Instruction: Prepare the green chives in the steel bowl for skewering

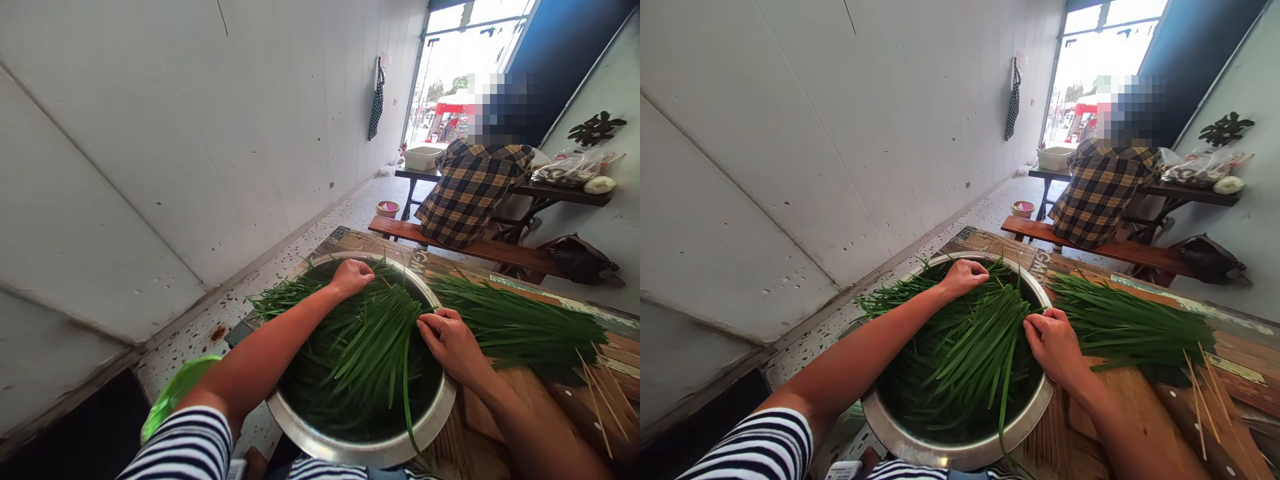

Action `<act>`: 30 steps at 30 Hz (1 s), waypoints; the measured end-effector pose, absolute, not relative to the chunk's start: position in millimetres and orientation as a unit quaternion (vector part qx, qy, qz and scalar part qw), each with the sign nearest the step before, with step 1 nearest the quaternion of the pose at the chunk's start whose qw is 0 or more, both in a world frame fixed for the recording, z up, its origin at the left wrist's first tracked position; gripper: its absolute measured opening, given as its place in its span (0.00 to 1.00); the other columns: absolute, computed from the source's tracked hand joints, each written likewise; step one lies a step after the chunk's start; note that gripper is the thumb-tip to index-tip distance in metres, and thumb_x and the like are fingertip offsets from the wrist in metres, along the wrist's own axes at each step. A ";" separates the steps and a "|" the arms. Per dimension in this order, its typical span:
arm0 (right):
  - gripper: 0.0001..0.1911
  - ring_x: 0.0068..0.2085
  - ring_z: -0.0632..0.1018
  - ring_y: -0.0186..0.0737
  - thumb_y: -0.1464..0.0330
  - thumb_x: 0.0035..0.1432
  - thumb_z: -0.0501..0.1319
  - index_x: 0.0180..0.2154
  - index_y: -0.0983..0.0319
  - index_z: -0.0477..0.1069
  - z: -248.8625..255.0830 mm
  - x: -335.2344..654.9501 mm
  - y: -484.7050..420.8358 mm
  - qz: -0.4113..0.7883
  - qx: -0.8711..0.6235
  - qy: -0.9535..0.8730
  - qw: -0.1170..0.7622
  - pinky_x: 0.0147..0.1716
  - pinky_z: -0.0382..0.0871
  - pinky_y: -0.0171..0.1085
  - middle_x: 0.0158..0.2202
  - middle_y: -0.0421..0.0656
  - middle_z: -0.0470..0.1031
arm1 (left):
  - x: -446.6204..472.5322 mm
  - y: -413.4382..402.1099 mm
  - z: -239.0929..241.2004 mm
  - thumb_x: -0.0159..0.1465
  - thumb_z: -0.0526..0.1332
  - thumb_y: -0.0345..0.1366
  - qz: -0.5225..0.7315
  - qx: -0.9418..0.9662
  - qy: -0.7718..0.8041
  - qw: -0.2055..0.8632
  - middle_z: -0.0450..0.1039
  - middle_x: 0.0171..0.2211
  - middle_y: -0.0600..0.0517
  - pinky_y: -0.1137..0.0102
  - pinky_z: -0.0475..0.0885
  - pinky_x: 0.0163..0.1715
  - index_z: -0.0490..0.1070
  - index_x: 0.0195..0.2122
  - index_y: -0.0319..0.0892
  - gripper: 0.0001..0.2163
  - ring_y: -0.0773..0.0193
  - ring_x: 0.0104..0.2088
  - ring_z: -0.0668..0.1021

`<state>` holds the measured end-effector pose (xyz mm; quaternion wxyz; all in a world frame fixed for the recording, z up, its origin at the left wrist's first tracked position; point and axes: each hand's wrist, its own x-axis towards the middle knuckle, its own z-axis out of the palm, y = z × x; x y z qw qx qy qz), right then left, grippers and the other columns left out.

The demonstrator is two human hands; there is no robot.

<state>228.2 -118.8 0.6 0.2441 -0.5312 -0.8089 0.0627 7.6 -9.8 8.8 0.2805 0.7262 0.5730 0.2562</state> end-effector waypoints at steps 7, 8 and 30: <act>0.16 0.32 0.72 0.38 0.64 0.59 0.51 0.26 0.60 0.73 -0.6 228.4 -119.0 0.063 -0.535 -0.807 0.242 0.37 0.63 0.36 0.19 0.40 0.71 | 9.7 -8.5 1.2 0.53 0.60 0.36 0.302 0.680 0.536 0.399 0.77 0.28 0.50 0.74 0.70 0.32 0.77 0.36 0.36 0.13 0.67 0.30 0.76; 0.16 0.32 0.72 0.38 0.65 0.59 0.51 0.26 0.60 0.73 -0.9 228.5 -119.0 0.063 -0.536 -0.806 0.241 0.37 0.63 0.36 0.19 0.40 0.71 | 10.1 -9.1 1.7 0.53 0.59 0.35 0.302 0.670 0.532 0.421 0.77 0.28 0.49 0.74 0.70 0.31 0.76 0.37 0.35 0.13 0.68 0.29 0.75; 0.16 0.32 0.72 0.39 0.64 0.59 0.51 0.27 0.60 0.74 0.1 227.5 -118.1 0.066 -0.537 -0.804 0.248 0.38 0.64 0.38 0.19 0.41 0.71 | 14.8 -11.3 1.5 0.50 0.63 0.33 0.333 0.632 0.529 0.459 0.77 0.30 0.48 0.74 0.71 0.35 0.76 0.34 0.34 0.11 0.68 0.30 0.77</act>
